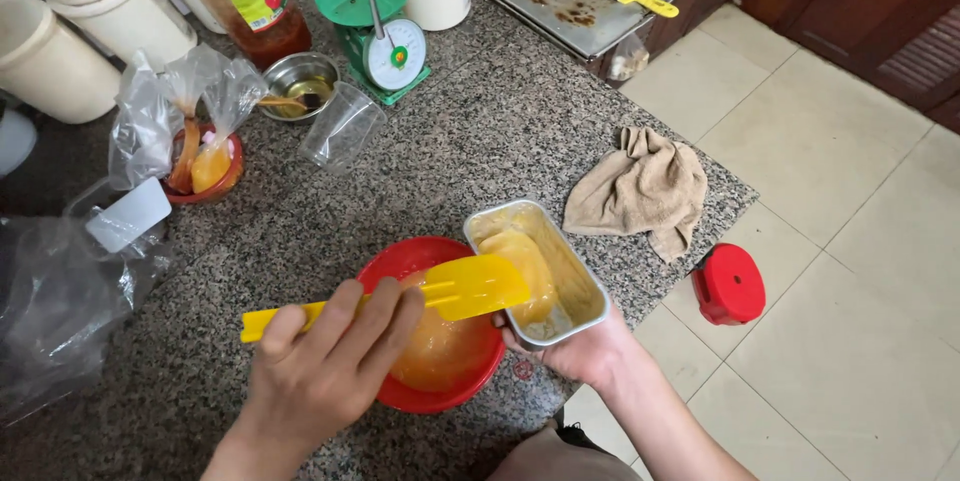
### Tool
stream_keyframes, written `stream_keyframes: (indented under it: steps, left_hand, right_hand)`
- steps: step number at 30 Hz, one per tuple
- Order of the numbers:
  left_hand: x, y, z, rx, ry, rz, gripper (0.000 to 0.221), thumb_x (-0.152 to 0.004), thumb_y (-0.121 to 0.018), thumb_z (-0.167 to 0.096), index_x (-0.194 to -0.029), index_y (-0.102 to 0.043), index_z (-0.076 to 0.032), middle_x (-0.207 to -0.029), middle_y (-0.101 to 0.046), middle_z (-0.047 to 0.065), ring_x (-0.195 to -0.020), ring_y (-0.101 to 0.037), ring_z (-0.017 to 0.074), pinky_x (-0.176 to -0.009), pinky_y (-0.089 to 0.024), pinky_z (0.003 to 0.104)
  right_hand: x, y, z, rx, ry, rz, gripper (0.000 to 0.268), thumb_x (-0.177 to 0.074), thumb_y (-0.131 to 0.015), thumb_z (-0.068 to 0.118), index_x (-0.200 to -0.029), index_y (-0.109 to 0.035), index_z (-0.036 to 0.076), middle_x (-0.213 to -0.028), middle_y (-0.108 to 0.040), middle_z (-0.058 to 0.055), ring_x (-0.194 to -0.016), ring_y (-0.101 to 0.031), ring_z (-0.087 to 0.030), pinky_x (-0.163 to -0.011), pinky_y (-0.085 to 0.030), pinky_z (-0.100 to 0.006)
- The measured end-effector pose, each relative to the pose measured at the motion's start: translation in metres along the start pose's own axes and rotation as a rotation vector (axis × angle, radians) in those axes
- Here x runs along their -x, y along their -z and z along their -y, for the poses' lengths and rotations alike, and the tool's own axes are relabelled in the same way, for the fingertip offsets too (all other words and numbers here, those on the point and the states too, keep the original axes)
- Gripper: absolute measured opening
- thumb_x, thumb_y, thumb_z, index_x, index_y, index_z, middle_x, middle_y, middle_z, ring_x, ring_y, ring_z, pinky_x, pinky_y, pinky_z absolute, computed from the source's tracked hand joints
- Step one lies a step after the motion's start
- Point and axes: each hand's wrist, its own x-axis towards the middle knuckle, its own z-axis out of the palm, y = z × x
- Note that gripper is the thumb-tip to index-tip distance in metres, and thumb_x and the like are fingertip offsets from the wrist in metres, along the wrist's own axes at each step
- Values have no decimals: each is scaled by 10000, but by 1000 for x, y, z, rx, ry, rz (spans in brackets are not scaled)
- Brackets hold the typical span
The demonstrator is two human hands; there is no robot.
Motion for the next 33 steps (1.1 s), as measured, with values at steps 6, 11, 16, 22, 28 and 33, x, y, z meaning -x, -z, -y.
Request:
stream_keyframes:
  steps: [6, 11, 16, 22, 28, 33]
  left_hand:
    - [4, 8, 25, 133, 72, -23, 158, -1149, -696, -170, -1221, -836, -170, -1225, -848, 44, -1006, -744, 259, -703, -310, 397]
    - [24, -3, 25, 173, 441, 29, 138, -1121, -790, -173, -1232, -862, -215, -1194, -837, -34, -1051, -691, 240, -1032, -286, 448]
    - [106, -88, 24, 548, 978, 275, 274, -1133, -624, -331, -1202, -799, -131, -1137, -821, 58, -1102, -708, 350, -1003, -407, 536]
    - [118, -135, 8, 1491, 2017, 376, 310, -1166, -448, -244, -1321, -656, -74, -1411, -847, 179, -1261, -792, 282, -983, -543, 413]
    - [98, -112, -12, 1507, 2143, 316, 316, -1174, -420, -203, -1324, -629, -21, -1255, -834, 291, -1042, -793, 391, -976, -620, 483]
    - [106, -67, -39, 1336, 2255, 305, 406, -1166, -470, -287, -1200, -763, -8, -1173, -880, 225, -1042, -840, 378, -1181, -546, 588]
  right_hand:
    - [-1, 17, 16, -14, 101, -6, 580, -1088, -507, 521, -1399, -721, 81, -1340, -747, -345, -1072, -749, -548, -883, -651, -635]
    - [0, 24, 22, -12, 162, -19, 603, -1062, -532, 550, -1395, -745, 95, -1344, -756, -358, -1094, -748, -558, -896, -642, -669]
    - [12, 23, 14, -95, 367, -31, 447, -1058, -612, 443, -1333, -720, 108, -1299, -774, -209, -1166, -705, -514, -957, -572, -697]
    - [5, 38, -6, -23, 282, 1, 562, -1086, -509, 509, -1398, -737, 100, -1344, -772, -188, -1237, -724, -424, -1110, -492, -837]
    - [-10, 44, -2, -128, 187, 156, 629, -1105, -494, 529, -1389, -724, 18, -1267, -749, -287, -1229, -729, -468, -1036, -487, -907]
    - [-26, 30, 18, -70, 224, 261, 590, -1106, -545, 510, -1386, -722, 22, -1285, -743, -273, -1257, -702, -441, -1001, -536, -875]
